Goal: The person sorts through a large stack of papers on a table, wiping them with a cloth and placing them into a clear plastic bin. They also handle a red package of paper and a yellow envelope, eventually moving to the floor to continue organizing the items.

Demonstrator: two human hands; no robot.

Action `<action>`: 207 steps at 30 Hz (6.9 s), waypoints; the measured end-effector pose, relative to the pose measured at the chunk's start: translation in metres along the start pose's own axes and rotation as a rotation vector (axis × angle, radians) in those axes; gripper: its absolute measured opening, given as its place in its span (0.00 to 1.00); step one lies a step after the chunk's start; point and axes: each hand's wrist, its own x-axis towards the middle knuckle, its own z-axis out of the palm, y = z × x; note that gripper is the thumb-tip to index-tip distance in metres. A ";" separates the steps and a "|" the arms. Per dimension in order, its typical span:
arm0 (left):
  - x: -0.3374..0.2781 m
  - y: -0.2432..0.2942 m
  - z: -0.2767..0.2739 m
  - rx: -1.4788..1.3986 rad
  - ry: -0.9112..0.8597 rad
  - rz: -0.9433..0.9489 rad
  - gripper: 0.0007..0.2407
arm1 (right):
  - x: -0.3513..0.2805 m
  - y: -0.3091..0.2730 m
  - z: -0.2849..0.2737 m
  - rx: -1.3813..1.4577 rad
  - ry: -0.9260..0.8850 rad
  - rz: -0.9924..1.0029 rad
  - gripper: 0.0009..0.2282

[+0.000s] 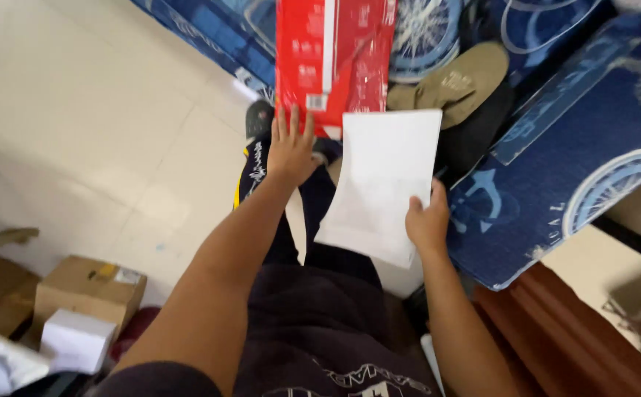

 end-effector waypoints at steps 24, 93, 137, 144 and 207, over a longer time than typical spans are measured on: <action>0.040 -0.040 -0.040 -0.638 0.299 -0.097 0.16 | 0.044 -0.003 0.050 0.637 -0.391 0.087 0.19; -0.042 -0.202 -0.090 -1.086 -0.322 -0.472 0.15 | 0.145 -0.118 0.176 -0.287 -0.082 -0.870 0.16; -0.015 -0.209 -0.113 -1.103 -0.339 -0.425 0.15 | 0.185 -0.212 0.214 -0.426 -0.147 -0.366 0.56; -0.023 -0.209 -0.088 -1.245 -0.245 -0.431 0.16 | 0.207 -0.196 0.233 -0.297 -0.118 -0.626 0.44; -0.059 -0.226 -0.060 -1.844 0.417 -0.584 0.21 | 0.361 -0.313 0.319 -0.091 -0.178 -0.668 0.04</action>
